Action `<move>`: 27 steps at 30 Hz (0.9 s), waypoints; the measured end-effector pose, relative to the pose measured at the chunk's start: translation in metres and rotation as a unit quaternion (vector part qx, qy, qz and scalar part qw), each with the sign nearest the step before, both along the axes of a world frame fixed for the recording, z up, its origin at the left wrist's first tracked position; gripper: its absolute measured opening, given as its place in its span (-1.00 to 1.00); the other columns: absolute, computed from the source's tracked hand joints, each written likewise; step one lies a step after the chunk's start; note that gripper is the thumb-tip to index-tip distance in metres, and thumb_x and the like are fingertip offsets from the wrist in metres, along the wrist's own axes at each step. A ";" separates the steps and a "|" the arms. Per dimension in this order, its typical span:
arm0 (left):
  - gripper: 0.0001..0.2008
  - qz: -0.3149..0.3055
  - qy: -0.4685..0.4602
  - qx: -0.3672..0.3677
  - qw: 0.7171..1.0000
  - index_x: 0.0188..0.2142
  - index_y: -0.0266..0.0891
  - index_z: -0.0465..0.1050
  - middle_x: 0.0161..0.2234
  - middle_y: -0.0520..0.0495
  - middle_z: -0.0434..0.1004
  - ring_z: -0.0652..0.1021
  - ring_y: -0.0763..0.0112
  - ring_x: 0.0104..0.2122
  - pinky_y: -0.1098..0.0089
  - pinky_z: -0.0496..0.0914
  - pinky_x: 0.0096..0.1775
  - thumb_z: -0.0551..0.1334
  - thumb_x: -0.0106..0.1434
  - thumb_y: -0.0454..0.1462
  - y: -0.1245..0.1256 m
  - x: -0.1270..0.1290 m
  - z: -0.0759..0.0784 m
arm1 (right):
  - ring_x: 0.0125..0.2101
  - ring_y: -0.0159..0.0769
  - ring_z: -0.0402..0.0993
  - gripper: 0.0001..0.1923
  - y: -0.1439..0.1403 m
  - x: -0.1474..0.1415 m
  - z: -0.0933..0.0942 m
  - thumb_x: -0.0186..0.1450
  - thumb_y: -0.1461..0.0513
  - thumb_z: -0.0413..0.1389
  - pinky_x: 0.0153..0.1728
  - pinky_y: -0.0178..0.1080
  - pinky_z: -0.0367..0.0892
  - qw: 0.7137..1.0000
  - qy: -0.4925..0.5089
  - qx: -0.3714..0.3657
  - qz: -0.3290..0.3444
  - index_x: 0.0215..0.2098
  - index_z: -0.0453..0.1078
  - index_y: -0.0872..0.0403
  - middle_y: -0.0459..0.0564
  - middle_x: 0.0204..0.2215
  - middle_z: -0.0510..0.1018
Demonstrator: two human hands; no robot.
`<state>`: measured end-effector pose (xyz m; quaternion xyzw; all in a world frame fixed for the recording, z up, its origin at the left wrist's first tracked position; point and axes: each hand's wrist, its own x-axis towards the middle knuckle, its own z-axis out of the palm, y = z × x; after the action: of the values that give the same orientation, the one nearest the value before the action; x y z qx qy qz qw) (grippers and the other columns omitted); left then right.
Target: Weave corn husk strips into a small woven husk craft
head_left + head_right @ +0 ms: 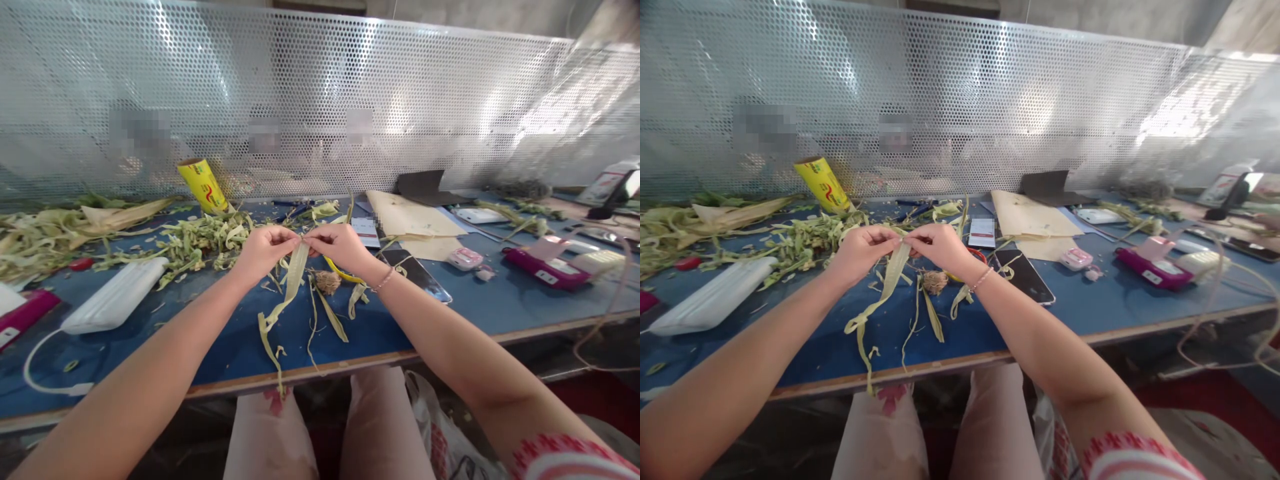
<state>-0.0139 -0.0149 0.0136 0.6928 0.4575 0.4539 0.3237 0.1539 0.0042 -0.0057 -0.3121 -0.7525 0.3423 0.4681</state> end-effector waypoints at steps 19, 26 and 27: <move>-0.78 -0.053 -0.120 -0.118 0.984 -0.57 -0.28 0.45 -0.64 0.04 0.43 0.39 0.56 -0.63 0.47 0.32 -0.51 0.39 -0.23 -0.24 -0.001 0.008 -0.001 | -0.49 -0.43 0.35 -0.88 -0.003 0.001 0.003 0.10 0.28 0.06 -0.42 -0.31 0.28 0.984 -0.088 0.133 -0.075 -0.48 0.45 0.10 -0.06 -0.52 0.48; -0.76 -0.110 -0.171 -0.187 0.961 -0.54 -0.32 0.48 -0.61 -0.02 0.48 0.46 0.53 -0.60 0.48 0.39 -0.47 0.37 -0.14 -0.18 0.000 0.005 -0.005 | -0.45 -0.42 0.33 -0.82 -0.006 0.005 0.007 0.19 0.33 -0.03 -0.39 -0.32 0.28 0.942 -0.128 0.303 -0.067 -0.45 0.41 0.12 -0.05 -0.52 0.43; -0.77 -0.117 -0.176 -0.192 0.958 -0.53 -0.33 0.48 -0.60 -0.03 0.49 0.47 0.53 -0.59 0.48 0.40 -0.45 0.36 -0.10 -0.18 -0.001 0.005 -0.005 | -0.44 -0.41 0.34 -0.81 -0.006 0.005 0.007 0.21 0.33 -0.04 -0.38 -0.32 0.28 0.933 -0.134 0.327 -0.065 -0.44 0.40 0.12 -0.04 -0.51 0.42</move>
<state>-0.0092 -0.0154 0.0083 0.5755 0.3875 0.4314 0.5766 0.1594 -0.0014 0.0016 -0.2328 -0.8568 0.0017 0.4600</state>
